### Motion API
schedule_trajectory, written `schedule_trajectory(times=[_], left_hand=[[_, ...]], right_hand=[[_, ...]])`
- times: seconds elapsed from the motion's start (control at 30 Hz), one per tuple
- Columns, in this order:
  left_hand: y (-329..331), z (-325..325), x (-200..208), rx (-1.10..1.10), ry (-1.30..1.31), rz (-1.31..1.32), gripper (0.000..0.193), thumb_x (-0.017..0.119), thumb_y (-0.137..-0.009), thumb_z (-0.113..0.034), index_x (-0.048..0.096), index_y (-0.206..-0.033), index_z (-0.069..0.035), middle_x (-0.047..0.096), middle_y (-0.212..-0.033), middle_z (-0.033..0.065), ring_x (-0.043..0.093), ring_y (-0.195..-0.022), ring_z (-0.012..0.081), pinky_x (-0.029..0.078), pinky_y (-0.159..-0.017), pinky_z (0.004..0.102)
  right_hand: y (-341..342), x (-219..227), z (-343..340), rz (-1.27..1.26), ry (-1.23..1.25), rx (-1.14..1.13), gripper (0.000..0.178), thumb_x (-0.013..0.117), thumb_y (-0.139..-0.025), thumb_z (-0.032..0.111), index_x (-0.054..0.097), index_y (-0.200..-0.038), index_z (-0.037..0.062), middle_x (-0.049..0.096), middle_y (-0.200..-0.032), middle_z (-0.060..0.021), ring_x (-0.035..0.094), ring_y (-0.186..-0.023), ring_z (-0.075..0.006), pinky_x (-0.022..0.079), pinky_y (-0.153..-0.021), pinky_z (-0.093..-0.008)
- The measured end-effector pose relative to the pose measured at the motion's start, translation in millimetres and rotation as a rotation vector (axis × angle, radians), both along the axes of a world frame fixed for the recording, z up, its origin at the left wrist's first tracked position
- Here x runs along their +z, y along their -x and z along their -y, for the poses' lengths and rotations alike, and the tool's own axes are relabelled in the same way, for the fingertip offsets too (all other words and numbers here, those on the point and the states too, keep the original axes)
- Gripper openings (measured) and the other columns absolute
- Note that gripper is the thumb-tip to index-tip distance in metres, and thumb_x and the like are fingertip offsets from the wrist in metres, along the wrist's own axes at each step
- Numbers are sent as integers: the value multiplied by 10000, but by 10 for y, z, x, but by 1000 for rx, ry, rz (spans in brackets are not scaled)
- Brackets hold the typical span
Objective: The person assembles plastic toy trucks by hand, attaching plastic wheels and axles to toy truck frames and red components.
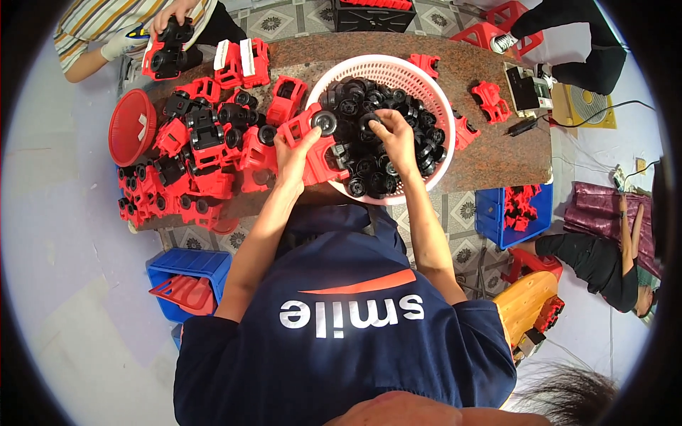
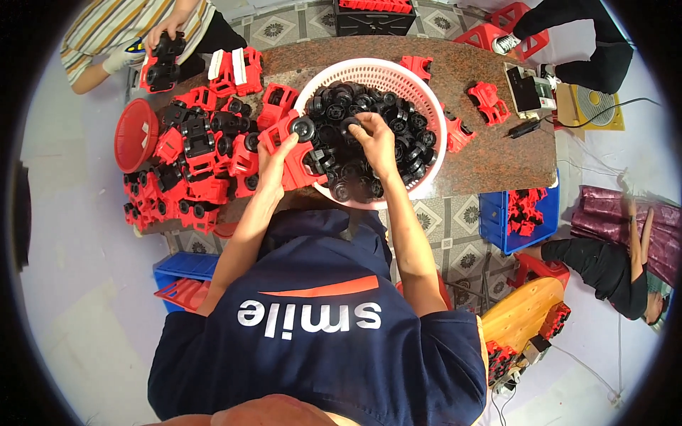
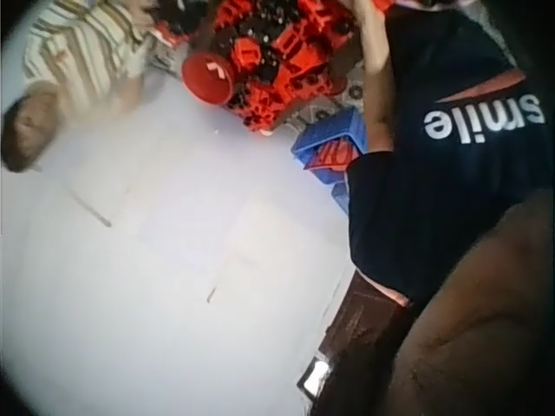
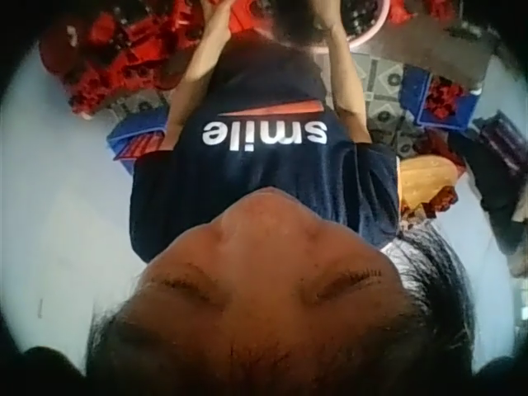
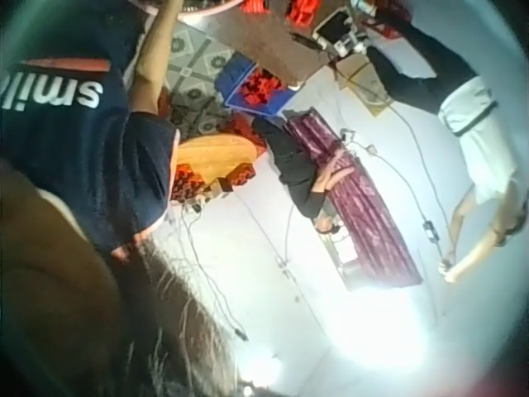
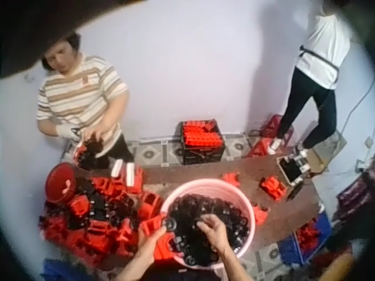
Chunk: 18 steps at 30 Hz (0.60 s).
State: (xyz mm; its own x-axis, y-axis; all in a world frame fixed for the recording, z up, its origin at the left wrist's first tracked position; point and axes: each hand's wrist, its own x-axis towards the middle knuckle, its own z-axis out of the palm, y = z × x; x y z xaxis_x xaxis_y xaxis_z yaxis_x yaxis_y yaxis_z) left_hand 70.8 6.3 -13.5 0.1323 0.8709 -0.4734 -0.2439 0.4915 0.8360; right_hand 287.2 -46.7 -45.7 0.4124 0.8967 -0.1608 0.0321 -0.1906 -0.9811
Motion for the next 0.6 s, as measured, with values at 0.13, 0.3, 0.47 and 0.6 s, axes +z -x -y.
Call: schedule_trajectory(times=[0.13,0.3,0.47,0.6], left_hand=[[-67,-38,-61,-10,-25,-16,754,831,-742,-148,314,-1274,-12,548,-1201,137,595,-1063,209,506,-924,357],[-71,24,84,-38,-5,-58,715,829,-743,-131,346,-1259,-21,572,-1170,128,609,-1045,204,518,-893,354],[6,9,203,-160,-34,101,469,816,-743,-104,569,-1132,-14,659,-1038,96,659,-921,184,545,-825,347],[57,-62,30,-84,-115,43,669,843,-729,-144,394,-1206,-11,597,-1114,126,633,-975,184,544,-841,358]], right_hand=[[284,513,233,-388,3,216,258,735,-840,67,677,-1081,-4,685,-879,-26,617,-796,-75,505,-715,-219],[476,436,333,-157,63,208,164,737,-827,32,676,-974,-9,675,-846,-25,606,-772,-77,510,-729,-240],[477,458,381,-277,81,242,153,739,-831,51,677,-958,-5,676,-825,-17,598,-755,-73,500,-717,-231],[535,610,349,-338,-85,152,179,754,-825,77,689,-975,4,662,-831,-10,606,-758,-77,505,-720,-243]])
